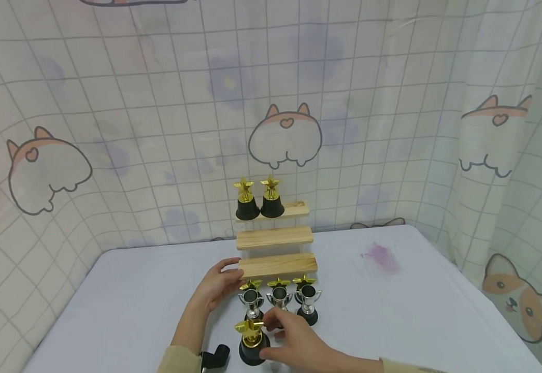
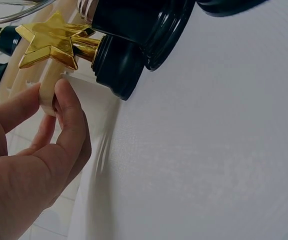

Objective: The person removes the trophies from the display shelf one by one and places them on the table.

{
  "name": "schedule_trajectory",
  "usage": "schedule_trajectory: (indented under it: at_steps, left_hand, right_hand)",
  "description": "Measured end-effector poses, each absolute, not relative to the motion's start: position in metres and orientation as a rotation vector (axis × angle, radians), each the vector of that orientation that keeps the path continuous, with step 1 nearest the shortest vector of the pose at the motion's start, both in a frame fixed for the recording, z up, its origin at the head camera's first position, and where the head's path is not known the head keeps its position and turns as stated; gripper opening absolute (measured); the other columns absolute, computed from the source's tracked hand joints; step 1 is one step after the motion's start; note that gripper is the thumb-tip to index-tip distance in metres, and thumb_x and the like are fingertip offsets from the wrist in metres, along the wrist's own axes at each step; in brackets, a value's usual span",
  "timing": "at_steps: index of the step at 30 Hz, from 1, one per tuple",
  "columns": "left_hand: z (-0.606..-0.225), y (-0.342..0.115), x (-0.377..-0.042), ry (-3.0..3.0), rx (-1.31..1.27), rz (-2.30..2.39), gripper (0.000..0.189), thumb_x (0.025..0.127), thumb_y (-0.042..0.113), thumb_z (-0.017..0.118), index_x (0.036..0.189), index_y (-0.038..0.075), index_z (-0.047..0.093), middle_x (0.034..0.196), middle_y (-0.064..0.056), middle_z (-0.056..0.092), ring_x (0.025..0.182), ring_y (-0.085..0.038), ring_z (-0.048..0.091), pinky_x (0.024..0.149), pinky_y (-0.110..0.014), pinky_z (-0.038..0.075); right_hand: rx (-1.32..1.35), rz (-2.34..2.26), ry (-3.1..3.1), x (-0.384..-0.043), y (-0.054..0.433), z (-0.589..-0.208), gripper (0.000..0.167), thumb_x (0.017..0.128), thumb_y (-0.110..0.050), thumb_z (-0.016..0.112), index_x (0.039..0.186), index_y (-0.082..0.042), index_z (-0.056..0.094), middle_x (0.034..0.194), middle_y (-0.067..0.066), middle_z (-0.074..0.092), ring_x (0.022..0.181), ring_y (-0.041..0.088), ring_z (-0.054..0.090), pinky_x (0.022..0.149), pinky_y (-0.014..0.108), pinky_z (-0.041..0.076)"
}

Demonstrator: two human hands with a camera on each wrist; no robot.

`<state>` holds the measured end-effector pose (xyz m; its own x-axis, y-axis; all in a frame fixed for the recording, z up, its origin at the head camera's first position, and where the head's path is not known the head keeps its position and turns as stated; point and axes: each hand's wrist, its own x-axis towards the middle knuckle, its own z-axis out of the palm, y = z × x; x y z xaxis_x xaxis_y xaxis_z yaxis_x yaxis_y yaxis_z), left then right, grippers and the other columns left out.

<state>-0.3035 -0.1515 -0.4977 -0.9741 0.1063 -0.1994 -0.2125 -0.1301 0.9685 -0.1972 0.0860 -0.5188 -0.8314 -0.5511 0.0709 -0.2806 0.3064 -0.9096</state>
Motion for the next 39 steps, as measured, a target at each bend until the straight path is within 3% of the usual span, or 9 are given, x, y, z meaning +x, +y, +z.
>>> schedule_trajectory:
  at_steps: [6, 15, 24, 31, 39]
  left_hand:
    - [-0.496, -0.151, -0.302, 1.932, -0.108, 2.201, 0.052, 0.097, -0.001, 0.067, 0.144, -0.005, 0.046, 0.116, -0.024, 0.063, 0.086, -0.022, 0.07, 0.079, -0.031, 0.062]
    - [-0.491, -0.149, -0.302, 2.017, -0.11, 2.149, 0.049, 0.098, 0.001, 0.068, 0.143, -0.004, 0.048, 0.121, -0.026, 0.059, 0.088, -0.024, 0.07, 0.082, -0.034, 0.062]
    - [-0.49, -0.15, -0.298, 2.07, -0.08, 2.109, 0.05, 0.097, 0.001, 0.07, 0.142, -0.006, 0.05, 0.12, -0.025, 0.06, 0.089, -0.023, 0.07, 0.085, -0.036, 0.062]
    - [-0.493, -0.15, -0.299, 2.086, -0.072, 2.116, 0.051, 0.097, 0.002, 0.071, 0.143, -0.005, 0.05, 0.122, -0.025, 0.059, 0.09, -0.023, 0.07, 0.085, -0.035, 0.061]
    - [-0.491, -0.151, -0.298, 2.166, -0.053, 2.069, 0.05, 0.096, 0.004, 0.071, 0.141, -0.006, 0.052, 0.118, -0.024, 0.06, 0.091, -0.025, 0.07, 0.085, -0.036, 0.062]
  right_hand:
    - [-0.785, -1.554, 2.344, -0.172, 0.096, -0.467, 0.041, 0.084, -0.011, 0.086, 0.116, -0.008, 0.061, 0.109, 0.002, 0.064, 0.102, 0.018, 0.065, 0.086, 0.026, 0.058]
    - [-0.936, -1.575, 2.357, -0.169, 0.11, -0.437, 0.032, 0.09, -0.015, 0.082, 0.115, -0.016, 0.062, 0.107, -0.006, 0.064, 0.102, 0.02, 0.064, 0.085, 0.029, 0.06]
    - [-1.117, -1.704, 2.32, -0.179, 0.122, -0.409, 0.027, 0.092, -0.012, 0.08, 0.115, -0.01, 0.064, 0.108, 0.0, 0.067, 0.1, 0.02, 0.065, 0.083, 0.034, 0.062]
    - [-1.084, -1.699, 2.408, -0.195, 0.131, -0.394, 0.022, 0.094, -0.009, 0.076, 0.113, -0.005, 0.065, 0.108, 0.011, 0.067, 0.099, 0.022, 0.065, 0.085, 0.034, 0.061]
    - [-1.059, -1.713, 2.417, -0.208, 0.132, -0.386, 0.017, 0.097, -0.009, 0.072, 0.113, -0.007, 0.065, 0.108, 0.007, 0.066, 0.098, 0.021, 0.064, 0.088, 0.035, 0.06]
